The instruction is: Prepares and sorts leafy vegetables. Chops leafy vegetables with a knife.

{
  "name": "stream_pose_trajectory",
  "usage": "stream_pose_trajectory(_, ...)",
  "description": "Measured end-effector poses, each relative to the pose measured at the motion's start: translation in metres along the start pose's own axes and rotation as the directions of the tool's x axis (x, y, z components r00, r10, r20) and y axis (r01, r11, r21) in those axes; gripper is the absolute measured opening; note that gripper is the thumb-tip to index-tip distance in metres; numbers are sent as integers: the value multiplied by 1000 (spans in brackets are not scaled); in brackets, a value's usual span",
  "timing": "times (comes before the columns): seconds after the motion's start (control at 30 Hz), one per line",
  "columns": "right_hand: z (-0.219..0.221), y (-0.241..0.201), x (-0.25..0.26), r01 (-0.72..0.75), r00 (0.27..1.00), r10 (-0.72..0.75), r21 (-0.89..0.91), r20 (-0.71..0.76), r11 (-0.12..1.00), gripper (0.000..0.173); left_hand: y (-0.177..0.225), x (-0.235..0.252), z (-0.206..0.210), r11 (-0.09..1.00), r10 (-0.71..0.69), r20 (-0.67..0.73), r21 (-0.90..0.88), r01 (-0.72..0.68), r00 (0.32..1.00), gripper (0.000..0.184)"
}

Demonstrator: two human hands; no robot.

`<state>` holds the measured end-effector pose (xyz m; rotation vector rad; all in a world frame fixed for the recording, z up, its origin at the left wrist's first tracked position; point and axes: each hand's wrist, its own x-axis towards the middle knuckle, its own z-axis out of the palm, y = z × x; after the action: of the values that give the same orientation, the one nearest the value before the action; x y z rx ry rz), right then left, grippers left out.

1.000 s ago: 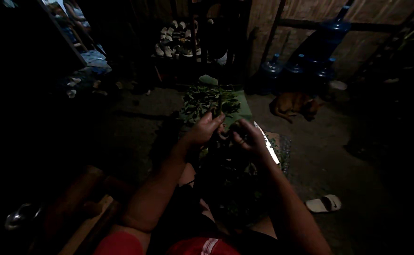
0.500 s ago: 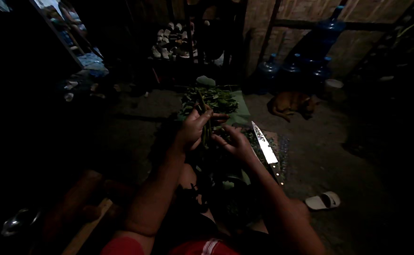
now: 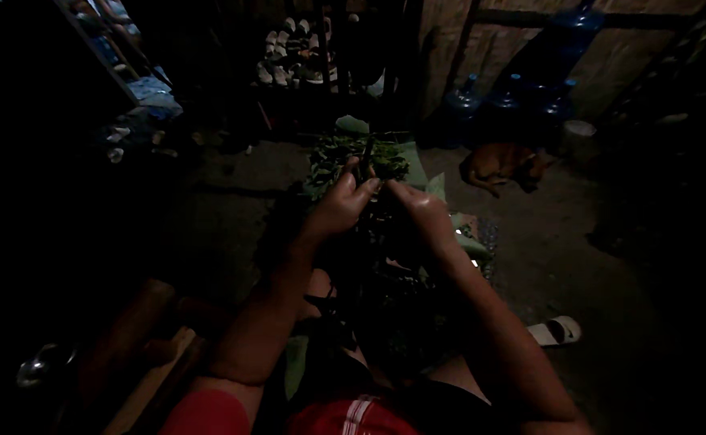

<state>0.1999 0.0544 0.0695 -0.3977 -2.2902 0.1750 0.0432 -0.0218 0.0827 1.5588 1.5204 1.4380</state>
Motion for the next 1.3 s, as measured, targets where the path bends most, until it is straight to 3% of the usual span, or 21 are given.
stream_pose_trajectory(0.17, 11, 5, 2, -86, 988, 77, -64, -131, 994, 17, 8, 8, 4, 991, 14, 34, 135, -19, 999, 39)
stream_pose_trajectory(0.33, 5, 13, 4, -195, 975, 192, -16, -110, 981, 27, 15, 13, 9, 950, -53, 111, 313, 15, 992, 38)
stream_pose_trajectory(0.43, -34, 32, 9, -304, 948, 310, 82, -68, 949, 29, 19, 5, 12, 982, -145, 120, 139, 128, 982, 31)
stream_pose_trajectory(0.5, -53, 43, 4, -292, 943, 322, 260, -80, 920, 28, 23, 4, 6, 982, -182, 28, -46, 183, 983, 31)
stream_pose_trajectory(0.57, -57, 52, -8, -267, 942, 333, 507, -41, 819, 21, 28, 9, -3, 973, -196, -64, -136, 186, 979, 28)
stream_pose_trajectory(0.63, -51, 55, -23, -296, 927, 372, 725, 59, 622, 11, 30, 13, -9, 974, -187, -111, -153, 169, 976, 27)
stream_pose_trajectory(0.7, -36, 51, -38, -362, 887, 432, 828, 165, 427, 9, 33, 16, -11, 973, -195, -136, -149, 174, 971, 27)
stream_pose_trajectory(0.83, -6, 32, -62, -600, 772, 470, 735, 428, 315, 15, 35, 19, -9, 973, -207, -189, -142, 181, 960, 34)
stream_pose_trajectory(0.9, 5, 21, -67, -652, 745, 436, 689, 505, 316, 19, 34, 20, -8, 974, -207, -216, -137, 181, 954, 34)
stream_pose_trajectory(1.03, 21, 17, -71, -653, 742, 412, 707, 528, 271, 21, 34, 21, -7, 980, -188, -272, -121, 161, 944, 30)
stream_pose_trajectory(1.13, 23, 17, -69, -679, 655, 490, 733, 574, 49, 23, 33, 21, -13, 981, -182, -320, -120, 151, 930, 28)
stream_pose_trajectory(1.2, 29, 21, -73, -628, 665, 491, 777, 563, -41, 28, 32, 21, -15, 977, -198, -336, -144, 158, 921, 30)
stream_pose_trajectory(1.3, 34, 25, -75, -593, 681, 527, 805, 508, -11, 35, 30, 20, -13, 972, -207, -343, -177, 153, 916, 30)
